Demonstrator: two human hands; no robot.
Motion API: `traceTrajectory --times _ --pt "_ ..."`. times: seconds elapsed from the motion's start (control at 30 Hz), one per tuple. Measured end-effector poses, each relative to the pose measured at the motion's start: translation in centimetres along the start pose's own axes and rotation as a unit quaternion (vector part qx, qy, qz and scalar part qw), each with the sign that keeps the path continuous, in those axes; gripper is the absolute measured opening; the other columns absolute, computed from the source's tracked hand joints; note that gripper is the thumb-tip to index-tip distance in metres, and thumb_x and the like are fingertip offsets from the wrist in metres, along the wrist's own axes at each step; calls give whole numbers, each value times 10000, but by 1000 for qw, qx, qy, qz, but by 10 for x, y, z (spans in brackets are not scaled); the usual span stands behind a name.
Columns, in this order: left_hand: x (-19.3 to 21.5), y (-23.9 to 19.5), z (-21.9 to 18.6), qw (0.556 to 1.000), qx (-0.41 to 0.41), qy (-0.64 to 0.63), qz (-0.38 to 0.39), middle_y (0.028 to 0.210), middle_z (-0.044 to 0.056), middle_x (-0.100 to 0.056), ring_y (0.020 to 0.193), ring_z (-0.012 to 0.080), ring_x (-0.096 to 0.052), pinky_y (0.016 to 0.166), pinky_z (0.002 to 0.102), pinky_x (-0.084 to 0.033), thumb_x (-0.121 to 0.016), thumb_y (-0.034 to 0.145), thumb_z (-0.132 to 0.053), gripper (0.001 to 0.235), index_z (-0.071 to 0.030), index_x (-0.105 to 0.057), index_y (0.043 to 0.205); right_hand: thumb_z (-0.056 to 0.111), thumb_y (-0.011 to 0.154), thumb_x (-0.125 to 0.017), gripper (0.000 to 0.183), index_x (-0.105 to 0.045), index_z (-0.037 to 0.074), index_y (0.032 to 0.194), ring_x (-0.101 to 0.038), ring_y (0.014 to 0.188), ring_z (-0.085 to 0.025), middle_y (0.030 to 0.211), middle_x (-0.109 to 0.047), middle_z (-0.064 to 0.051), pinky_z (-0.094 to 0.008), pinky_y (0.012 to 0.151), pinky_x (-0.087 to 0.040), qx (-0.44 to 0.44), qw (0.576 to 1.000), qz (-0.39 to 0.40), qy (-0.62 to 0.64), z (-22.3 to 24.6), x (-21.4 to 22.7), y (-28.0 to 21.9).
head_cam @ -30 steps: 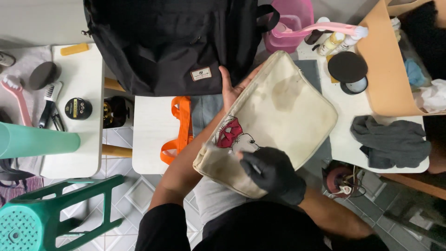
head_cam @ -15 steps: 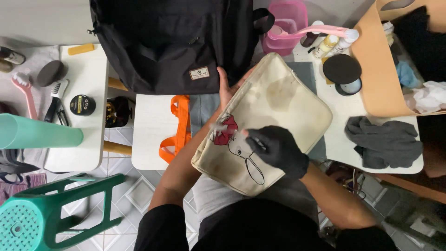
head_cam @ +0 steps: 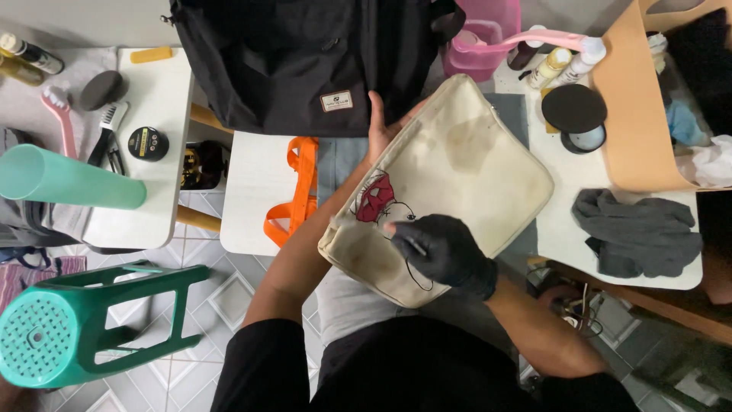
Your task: Cleaning a canvas bag using a small brush and liquid solution
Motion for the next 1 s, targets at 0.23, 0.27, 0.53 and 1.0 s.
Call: traceTrajectory --times 0.23,0.27,0.53,1.0 --pt "25 10 -1 998 0 25 55 1477 256 -520 1370 432 -509 1198 567 -362 -390 892 -987 1141 -41 -423 1529 173 917 -739 230 -765 181 1145 -698 655 -306 721 -717 -52 -398 608 -551 -26 1000 -15 5 -12 3 -1" --pt "22 9 0 998 2 25 66 1489 252 -507 1381 428 -495 1202 559 -354 -375 907 -988 1141 -35 -424 1533 164 895 -755 228 -767 178 1123 -694 645 -318 701 -702 -72 -414 597 -551 -13 1000 2 17 -3 0 -1" --pt "28 13 4 998 2 42 35 1455 261 -537 1360 418 -510 1174 551 -384 -419 954 -913 1039 -37 -466 1511 185 898 -739 218 -759 203 1115 -664 602 -315 653 -648 -82 -421 570 -535 11 1000 28 0 0 3 -2" --pt "23 8 2 993 21 95 -74 1364 247 -614 1278 406 -580 1151 535 -393 -663 985 -667 789 -16 -568 1421 159 862 -779 226 -782 178 1087 -669 579 -305 633 -664 -89 -409 557 -538 -29 1000 -4 3 10 4 -12"
Point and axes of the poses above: each hand's wrist, its own y-axis towards the middle knuckle, its own x-axis out of the back of the hand, z = x × y, the point moved 6 cm from there along y, towards the middle knuckle
